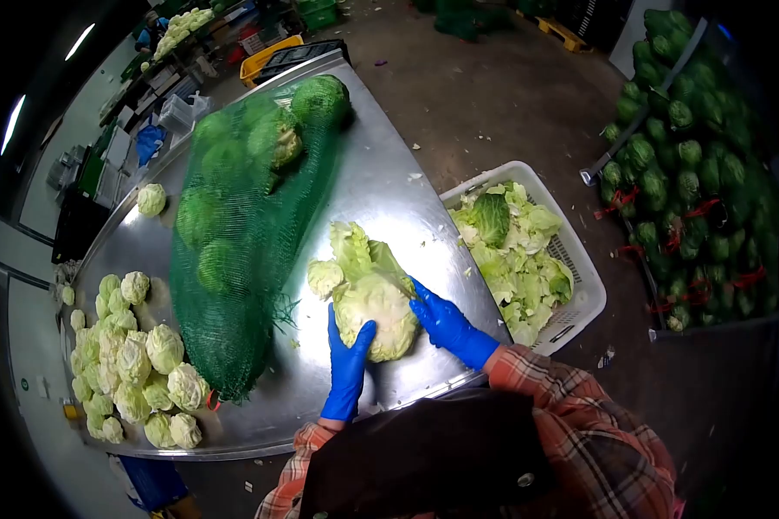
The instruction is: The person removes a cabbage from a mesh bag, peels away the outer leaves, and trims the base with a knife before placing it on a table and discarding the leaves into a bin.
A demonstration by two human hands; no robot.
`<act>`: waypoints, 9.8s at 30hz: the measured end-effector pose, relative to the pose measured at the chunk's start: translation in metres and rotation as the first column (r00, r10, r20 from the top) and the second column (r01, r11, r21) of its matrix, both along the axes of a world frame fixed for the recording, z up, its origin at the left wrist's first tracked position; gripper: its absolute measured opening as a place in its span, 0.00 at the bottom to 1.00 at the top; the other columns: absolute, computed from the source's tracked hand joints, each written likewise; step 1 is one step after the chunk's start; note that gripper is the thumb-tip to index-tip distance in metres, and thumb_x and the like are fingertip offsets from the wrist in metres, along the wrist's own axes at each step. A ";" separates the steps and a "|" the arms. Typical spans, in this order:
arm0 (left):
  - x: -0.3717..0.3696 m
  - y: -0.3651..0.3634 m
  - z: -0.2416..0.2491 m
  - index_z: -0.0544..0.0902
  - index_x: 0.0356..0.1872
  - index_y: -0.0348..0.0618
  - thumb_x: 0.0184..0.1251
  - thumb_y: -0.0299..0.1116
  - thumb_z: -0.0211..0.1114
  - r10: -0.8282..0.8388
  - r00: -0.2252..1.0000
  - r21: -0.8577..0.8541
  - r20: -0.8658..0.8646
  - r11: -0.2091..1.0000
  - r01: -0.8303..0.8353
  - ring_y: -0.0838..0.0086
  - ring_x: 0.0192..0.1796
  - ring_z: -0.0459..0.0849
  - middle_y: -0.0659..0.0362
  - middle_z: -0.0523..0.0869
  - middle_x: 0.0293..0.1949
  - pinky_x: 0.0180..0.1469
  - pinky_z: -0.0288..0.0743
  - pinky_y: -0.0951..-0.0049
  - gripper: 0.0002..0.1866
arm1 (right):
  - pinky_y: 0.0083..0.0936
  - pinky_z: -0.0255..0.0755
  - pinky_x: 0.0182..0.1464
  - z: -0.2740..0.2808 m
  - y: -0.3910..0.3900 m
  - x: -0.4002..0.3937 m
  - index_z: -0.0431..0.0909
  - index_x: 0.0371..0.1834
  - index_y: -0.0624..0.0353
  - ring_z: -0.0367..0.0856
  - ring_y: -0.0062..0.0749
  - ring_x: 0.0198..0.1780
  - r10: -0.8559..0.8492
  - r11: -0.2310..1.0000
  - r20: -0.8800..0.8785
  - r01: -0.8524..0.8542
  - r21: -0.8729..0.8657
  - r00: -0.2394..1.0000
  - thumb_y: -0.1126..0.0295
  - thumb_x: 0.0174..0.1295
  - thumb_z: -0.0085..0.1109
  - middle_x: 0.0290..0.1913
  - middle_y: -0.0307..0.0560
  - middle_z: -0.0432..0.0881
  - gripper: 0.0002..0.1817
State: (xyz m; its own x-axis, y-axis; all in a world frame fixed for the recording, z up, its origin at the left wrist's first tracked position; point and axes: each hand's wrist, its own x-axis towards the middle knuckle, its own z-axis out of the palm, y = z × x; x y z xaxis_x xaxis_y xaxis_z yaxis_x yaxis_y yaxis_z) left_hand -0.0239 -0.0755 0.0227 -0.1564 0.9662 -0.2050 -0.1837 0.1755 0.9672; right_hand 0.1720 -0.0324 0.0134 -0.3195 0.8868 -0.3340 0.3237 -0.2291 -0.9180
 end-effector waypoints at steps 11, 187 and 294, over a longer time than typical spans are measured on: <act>0.005 0.037 -0.009 0.67 0.61 0.32 0.57 0.33 0.72 0.081 0.994 0.107 -0.067 0.992 -0.073 0.65 0.53 0.79 0.50 0.79 0.52 0.58 0.72 0.67 0.33 | 0.37 0.76 0.48 -0.011 0.056 -0.002 0.61 0.70 0.58 0.83 0.53 0.45 0.096 0.971 0.320 -0.159 0.177 0.943 0.44 0.69 0.43 0.50 0.64 0.81 0.34; -0.124 -0.050 0.015 0.50 0.73 0.39 0.35 0.42 0.84 -0.331 0.565 -0.039 -0.756 0.884 0.465 0.53 0.71 0.61 0.42 0.54 0.72 0.70 0.60 0.58 0.64 | 0.35 0.78 0.38 -0.016 0.028 0.048 0.69 0.60 0.61 0.81 0.38 0.33 -0.337 0.768 0.171 0.165 0.619 0.926 0.56 0.64 0.56 0.41 0.56 0.81 0.26; -0.061 -0.020 0.008 0.69 0.60 0.30 0.37 0.49 0.83 -0.225 0.698 -0.068 -0.680 0.967 0.245 0.60 0.58 0.78 0.43 0.77 0.56 0.58 0.74 0.63 0.50 | 0.17 0.67 0.18 0.054 -0.015 -0.016 0.72 0.58 0.53 0.71 0.19 0.17 -0.005 0.984 -0.040 -0.003 -0.177 0.999 0.57 0.60 0.65 0.31 0.40 0.80 0.25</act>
State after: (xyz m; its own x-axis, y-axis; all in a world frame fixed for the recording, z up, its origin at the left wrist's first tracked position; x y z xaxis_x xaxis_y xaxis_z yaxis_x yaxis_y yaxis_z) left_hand -0.0851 -0.0952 0.0306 -0.0102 0.9940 -0.1089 0.5661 0.0955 0.8188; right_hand 0.1560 -0.0470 0.0673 -0.3349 0.8149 -0.4730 0.2872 -0.3898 -0.8750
